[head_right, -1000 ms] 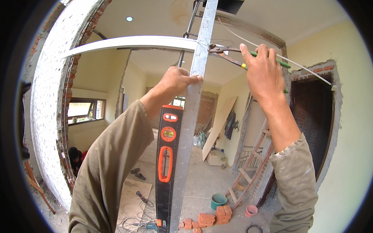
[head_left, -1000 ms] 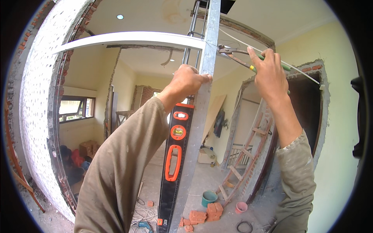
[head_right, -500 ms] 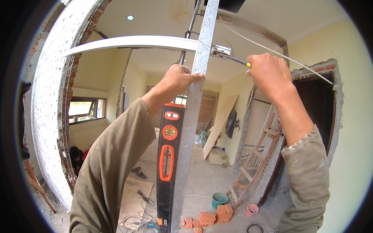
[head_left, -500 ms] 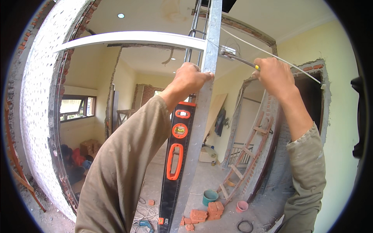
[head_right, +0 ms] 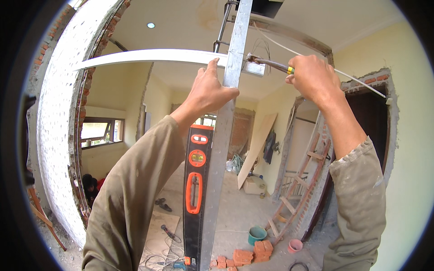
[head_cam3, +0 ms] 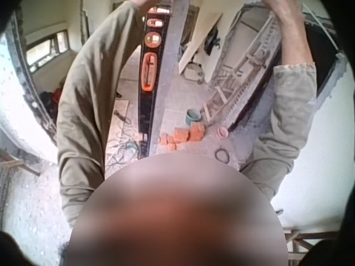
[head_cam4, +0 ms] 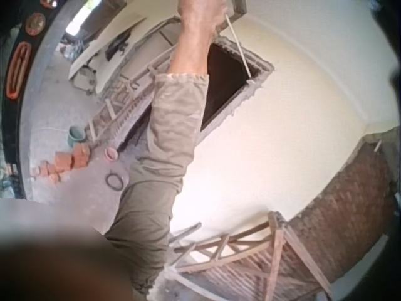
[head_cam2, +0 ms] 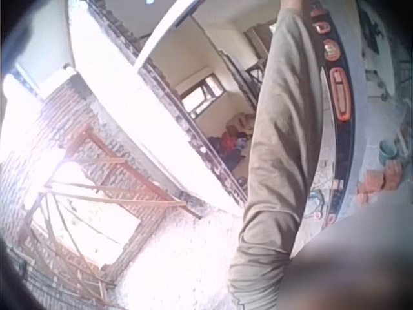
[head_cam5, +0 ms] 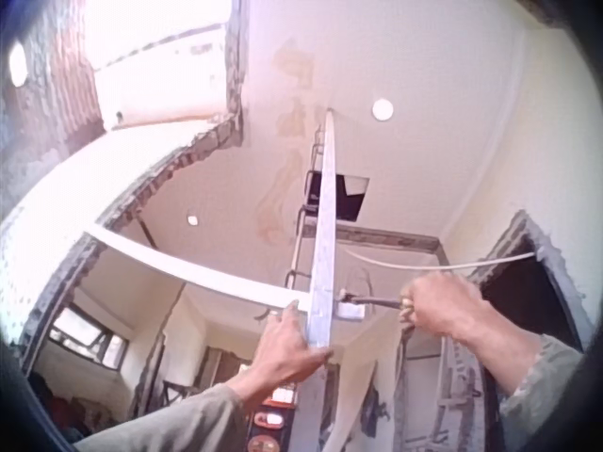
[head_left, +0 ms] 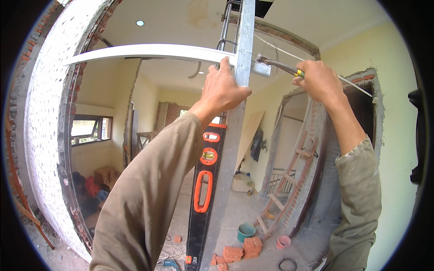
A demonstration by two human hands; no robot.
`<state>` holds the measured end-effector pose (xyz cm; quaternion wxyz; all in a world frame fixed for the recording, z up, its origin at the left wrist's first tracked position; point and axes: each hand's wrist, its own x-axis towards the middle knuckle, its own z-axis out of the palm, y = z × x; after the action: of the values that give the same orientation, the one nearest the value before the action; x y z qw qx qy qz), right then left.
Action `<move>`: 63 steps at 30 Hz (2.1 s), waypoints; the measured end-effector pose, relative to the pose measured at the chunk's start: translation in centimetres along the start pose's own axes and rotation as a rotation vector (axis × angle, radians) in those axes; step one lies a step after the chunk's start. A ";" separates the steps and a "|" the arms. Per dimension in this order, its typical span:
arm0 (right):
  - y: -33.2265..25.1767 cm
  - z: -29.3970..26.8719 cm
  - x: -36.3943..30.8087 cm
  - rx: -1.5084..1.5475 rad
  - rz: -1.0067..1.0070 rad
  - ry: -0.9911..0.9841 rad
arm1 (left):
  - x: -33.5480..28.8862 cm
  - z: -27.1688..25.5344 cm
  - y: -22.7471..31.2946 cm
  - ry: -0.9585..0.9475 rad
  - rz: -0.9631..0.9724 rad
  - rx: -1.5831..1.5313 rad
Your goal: The person assembles a metal frame by attaching a horizontal metal bar to a vertical frame using pliers and wire. They use a spirit level to check alignment and make adjustments as needed.
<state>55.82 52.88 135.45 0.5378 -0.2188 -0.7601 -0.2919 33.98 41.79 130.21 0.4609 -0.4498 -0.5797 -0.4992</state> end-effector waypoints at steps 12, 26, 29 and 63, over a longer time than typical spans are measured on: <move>-0.4 -0.5 0.8 0.000 0.013 0.072 | 4.1 -0.7 0.6 -0.050 0.049 -0.074; -0.4 -0.6 1.6 0.001 0.051 0.107 | 7.7 -1.0 1.6 0.019 0.075 0.034; -0.3 -0.9 1.7 -0.047 0.015 0.118 | 8.6 -1.1 2.3 -0.037 0.054 0.048; 2.8 1.1 1.8 0.716 0.015 -0.384 | 8.4 2.4 2.1 0.352 0.368 0.332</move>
<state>56.28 55.70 137.50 0.4303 -0.0740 -0.8987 0.0413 34.39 44.89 138.64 0.7040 -0.3723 -0.4736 -0.3761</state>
